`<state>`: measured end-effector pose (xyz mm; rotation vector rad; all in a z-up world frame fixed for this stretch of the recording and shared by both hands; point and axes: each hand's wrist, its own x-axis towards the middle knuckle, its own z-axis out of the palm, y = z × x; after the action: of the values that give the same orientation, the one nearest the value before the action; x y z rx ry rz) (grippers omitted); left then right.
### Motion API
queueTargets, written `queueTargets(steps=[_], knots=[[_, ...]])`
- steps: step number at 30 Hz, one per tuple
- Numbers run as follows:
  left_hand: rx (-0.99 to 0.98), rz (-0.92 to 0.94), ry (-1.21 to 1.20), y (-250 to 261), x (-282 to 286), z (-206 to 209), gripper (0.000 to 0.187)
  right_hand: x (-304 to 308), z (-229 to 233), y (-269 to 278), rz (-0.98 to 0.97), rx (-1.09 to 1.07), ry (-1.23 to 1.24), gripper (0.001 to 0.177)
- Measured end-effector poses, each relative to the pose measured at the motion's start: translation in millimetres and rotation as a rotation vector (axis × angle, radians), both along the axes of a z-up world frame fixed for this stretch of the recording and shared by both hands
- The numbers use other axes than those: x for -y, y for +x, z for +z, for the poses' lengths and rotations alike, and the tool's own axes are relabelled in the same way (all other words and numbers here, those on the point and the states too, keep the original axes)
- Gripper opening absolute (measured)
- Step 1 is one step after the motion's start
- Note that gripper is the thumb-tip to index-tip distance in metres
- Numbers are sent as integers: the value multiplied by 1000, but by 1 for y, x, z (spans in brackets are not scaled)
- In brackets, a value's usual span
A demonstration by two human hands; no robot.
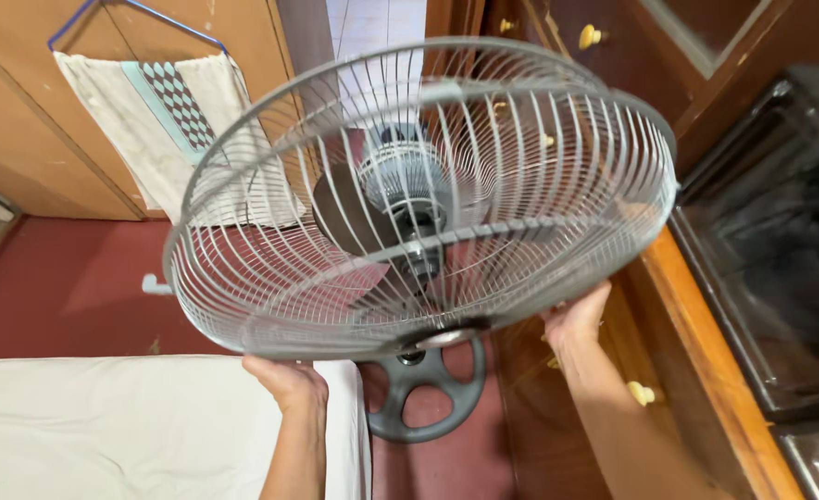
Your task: The person disassembles a standing electric fan by removing the front grille, unscrewing the blade hub nut, and detaching the fan blades. They then remove the rear grille and use a brush to clean the motor housing before placing the rear grille on the bed.
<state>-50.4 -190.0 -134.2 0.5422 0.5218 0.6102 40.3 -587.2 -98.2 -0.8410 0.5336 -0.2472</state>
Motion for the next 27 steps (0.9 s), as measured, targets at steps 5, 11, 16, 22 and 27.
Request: queueTargets(steps=[5, 11, 16, 22, 27], knots=[[47, 28, -42, -15, -4, 7, 52, 11, -15, -13, 10, 97, 5, 73], [-40, 34, -81, -39, -6, -1, 38, 12, -12, -47, 40, -46, 103, 68], [-24, 30, -72, -66, -5, 7, 40, -7, 20, -86, 22, -131, -54, 26], [-107, -20, -114, -109, -12, 48, 48, -29, 63, -119, -14, -107, -197, 24], [-76, -9, -109, -146, -23, 91, 48, -35, 95, -143, 10, -177, -188, 31]])
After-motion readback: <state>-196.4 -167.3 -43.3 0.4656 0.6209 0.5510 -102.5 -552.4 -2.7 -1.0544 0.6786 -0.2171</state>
